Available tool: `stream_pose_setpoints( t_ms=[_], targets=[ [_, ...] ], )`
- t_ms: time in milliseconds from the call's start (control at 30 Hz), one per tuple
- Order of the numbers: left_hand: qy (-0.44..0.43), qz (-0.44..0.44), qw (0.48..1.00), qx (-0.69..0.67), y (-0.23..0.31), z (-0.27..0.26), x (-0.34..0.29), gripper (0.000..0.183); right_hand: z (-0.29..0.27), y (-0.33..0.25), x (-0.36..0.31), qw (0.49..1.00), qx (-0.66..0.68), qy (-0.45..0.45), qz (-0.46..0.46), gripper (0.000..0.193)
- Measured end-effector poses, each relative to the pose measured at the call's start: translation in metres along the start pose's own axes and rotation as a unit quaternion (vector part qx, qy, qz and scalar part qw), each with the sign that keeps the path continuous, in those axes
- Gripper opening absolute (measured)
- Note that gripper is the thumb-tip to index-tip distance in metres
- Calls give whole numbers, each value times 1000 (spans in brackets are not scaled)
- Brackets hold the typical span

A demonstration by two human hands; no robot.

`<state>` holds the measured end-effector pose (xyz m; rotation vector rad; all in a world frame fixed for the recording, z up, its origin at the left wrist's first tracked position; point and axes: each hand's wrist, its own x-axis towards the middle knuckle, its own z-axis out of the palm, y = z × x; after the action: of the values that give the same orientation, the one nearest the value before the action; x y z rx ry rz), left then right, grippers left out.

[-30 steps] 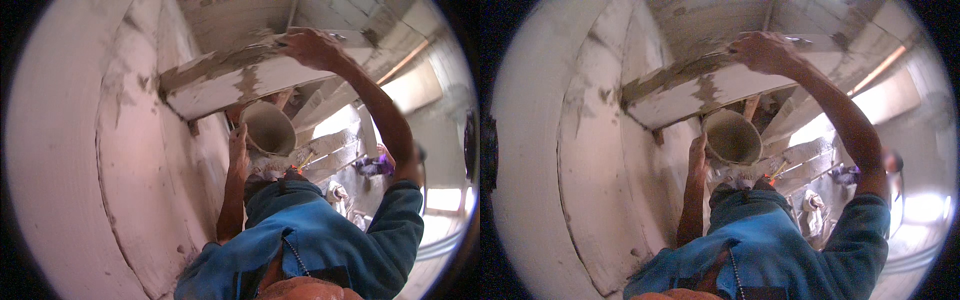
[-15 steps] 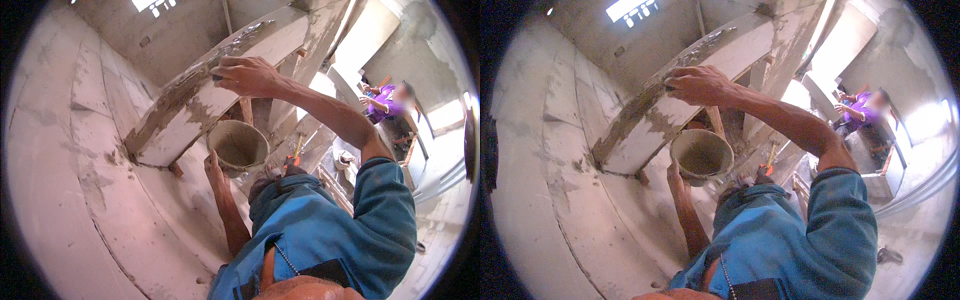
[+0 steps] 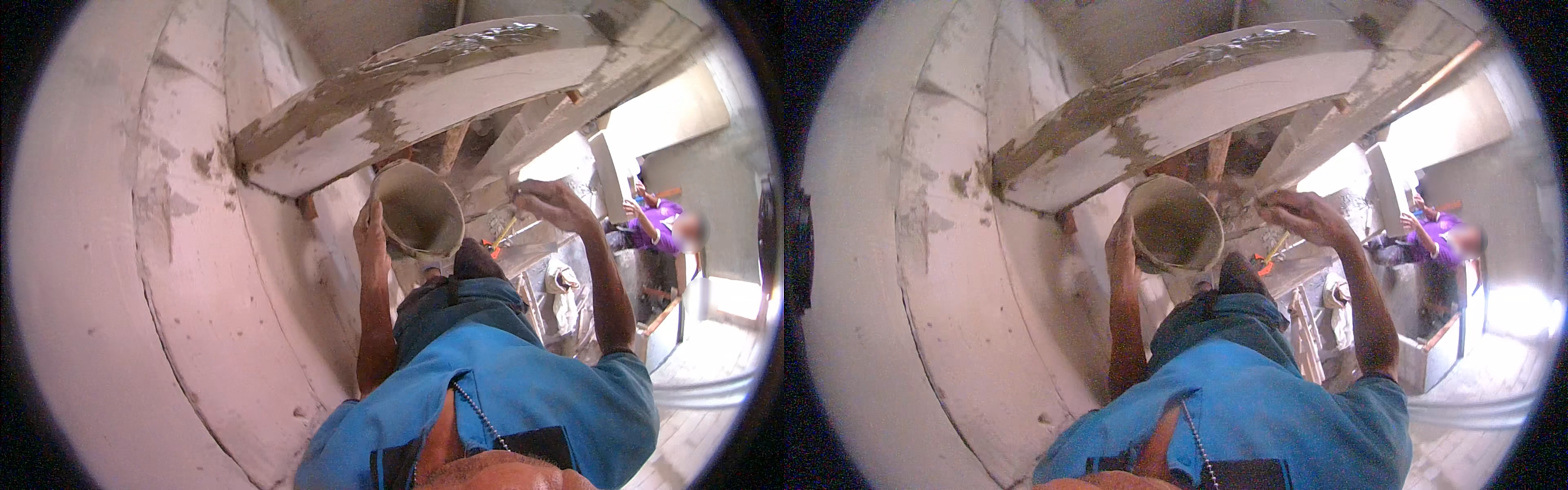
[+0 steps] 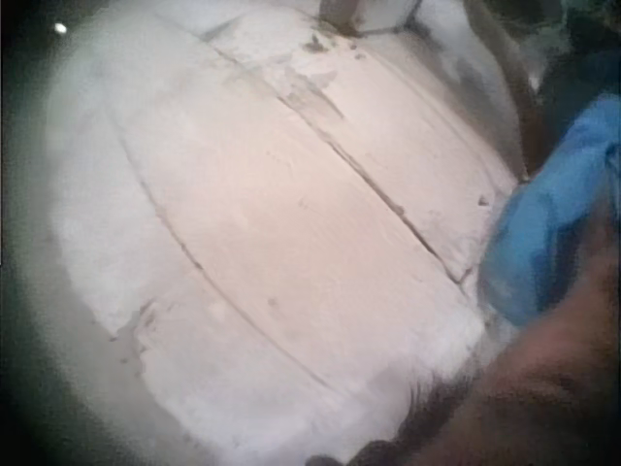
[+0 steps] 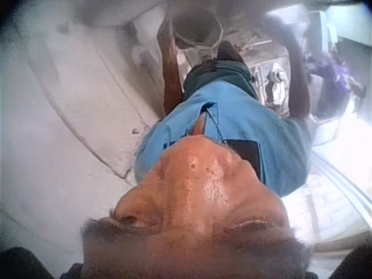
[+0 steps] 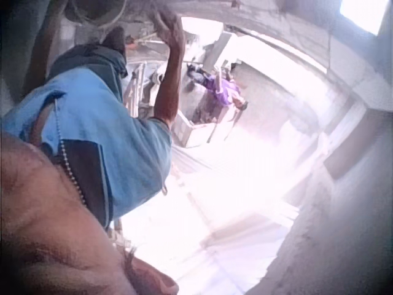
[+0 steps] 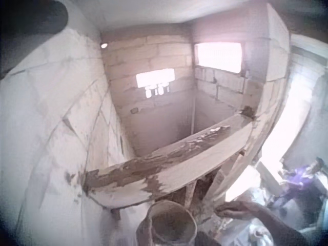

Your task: The person applies cement to a ceiling using a trowel and bucket, then uses a hammer to chip away sections of the ceiling. They measure the ceiling with a tape measure and cut a piece of wood with a hand saw. The person continues to apply cement and chip away at the ceiling throughout the video.

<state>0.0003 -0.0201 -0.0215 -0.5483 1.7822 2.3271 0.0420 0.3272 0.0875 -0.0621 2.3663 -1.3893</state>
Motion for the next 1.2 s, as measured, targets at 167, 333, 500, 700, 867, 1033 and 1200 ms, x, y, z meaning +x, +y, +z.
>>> stream_pose_setpoints(
  t_ms=[167, 333, 500, 700, 867, 1033, 1200],
  targets=[
    [-13, 39, 992, 122, -4, 21, 2, 44, 34, 68, 27, 926, -366, -43, -80, 31],
    [-17, 95, 942, 320, 10, 41, 1, 36, 59, 88, 66, 895, -425, 3, -135, 27],
    [-38, 73, 944, 321, 36, 70, 1, 38, 68, 121, 95, 838, -470, 109, -255, 24],
    [-122, 86, 946, 288, 48, 107, 1, 38, 52, 144, 112, 874, -440, -28, -203, 21],
    [-119, 14, 966, 231, 42, 120, 2, 37, 64, 162, 95, 910, -358, -95, -188, 26],
    [-71, -30, 981, 179, 34, 119, 3, 37, 106, 172, 73, 969, -189, -96, -125, 44],
    [-36, -41, 994, 98, 42, 105, -1, 41, 128, 152, 68, 991, -72, -54, -101, 48]
  ],
)
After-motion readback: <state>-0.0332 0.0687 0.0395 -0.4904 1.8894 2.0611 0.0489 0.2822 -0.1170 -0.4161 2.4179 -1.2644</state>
